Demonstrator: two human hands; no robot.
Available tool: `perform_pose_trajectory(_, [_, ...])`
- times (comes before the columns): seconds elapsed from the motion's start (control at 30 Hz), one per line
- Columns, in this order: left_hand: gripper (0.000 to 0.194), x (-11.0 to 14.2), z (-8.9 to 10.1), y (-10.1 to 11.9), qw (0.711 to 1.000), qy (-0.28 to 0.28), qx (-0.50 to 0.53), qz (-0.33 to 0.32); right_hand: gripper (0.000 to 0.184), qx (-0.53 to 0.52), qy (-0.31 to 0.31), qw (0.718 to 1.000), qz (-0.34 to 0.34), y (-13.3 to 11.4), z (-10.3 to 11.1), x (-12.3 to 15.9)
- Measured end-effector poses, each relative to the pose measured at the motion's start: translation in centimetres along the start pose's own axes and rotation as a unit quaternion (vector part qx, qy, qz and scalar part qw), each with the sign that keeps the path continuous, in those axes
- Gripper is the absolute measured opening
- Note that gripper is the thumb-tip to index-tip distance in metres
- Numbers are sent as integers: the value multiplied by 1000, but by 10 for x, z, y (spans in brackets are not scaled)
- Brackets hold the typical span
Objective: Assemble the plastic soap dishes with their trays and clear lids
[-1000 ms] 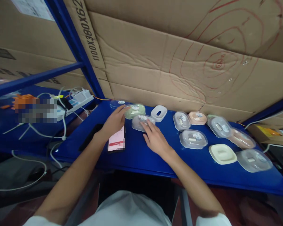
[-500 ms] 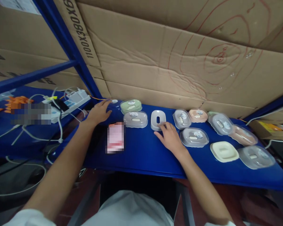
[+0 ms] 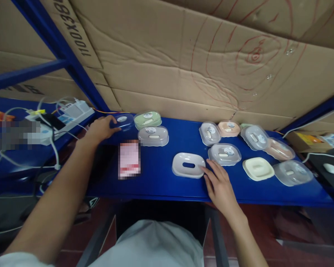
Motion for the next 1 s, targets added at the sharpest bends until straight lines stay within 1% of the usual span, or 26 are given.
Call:
perform_pose_trajectory(0.07, [49,7,10,2,999,5,-31,25,42,16,29,999,-23,26,15,8])
perform_pose_trajectory(0.1, [49,10,13,4,998,-5,-49,33,43,28,53,997,-42,46,25,13])
perform_pose_trajectory(0.2, [51,20,22,16,998,-12,-65,25,50,102,135,979,-117,116,54,39])
perform_pose_trajectory(0.27, [51,28,26,21,998,-11,-62,18,57,165,150,961,-161,154,62,60])
perform_pose_trajectory(0.3, [51,32,28,23,998,-7,-61,18,58,188,143,956,-176,166,62,69])
perform_pose_trajectory(0.33, [51,37,30,24,998,-1,-59,18,57,201,133,953,-184,171,60,77])
perform_pose_trajectory(0.37, [52,42,31,26,998,5,-57,18,54,206,123,953,-185,169,57,83])
perform_pose_trajectory(0.4, [53,47,32,28,998,12,-55,17,51,204,115,956,-178,159,54,87])
perform_pose_trajectory(0.47, [53,59,35,31,998,32,-47,22,42,186,109,966,-144,123,48,91])
perform_pose_trajectory(0.53, [49,69,39,34,997,66,-23,31,32,158,100,978,-97,74,39,90])
perform_pose_trajectory(0.6, [42,78,46,39,993,112,18,29,23,122,92,987,-56,24,30,86])
perform_pose_trajectory(0.7, [34,86,56,54,983,160,92,-3,21,57,80,995,-22,-37,15,75])
perform_pose_trajectory(0.77, [31,90,62,65,974,181,133,-18,21,14,69,998,-5,-68,3,65])
perform_pose_trajectory(0.8, [30,92,65,71,970,192,149,-23,20,0,63,998,0,-80,-3,59])
perform_pose_trajectory(0.87, [28,97,72,85,960,213,177,-34,21,-12,57,998,6,-95,-13,45])
perform_pose_trajectory(0.93, [27,106,78,102,951,230,200,-52,28,-15,42,999,13,-101,-22,33])
perform_pose_trajectory(1.0, [27,120,82,120,944,243,209,-77,38,-27,17,999,31,-99,-29,23])
Point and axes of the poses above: each hand's wrist, its own x-axis away from the middle knuckle, its own z-axis out of the back of the hand, y = z × x, the point moved 10 cm from there along -x, towards the middle knuckle, and after that the axes turned 5 degrees about -z, right-handed, at the moved point
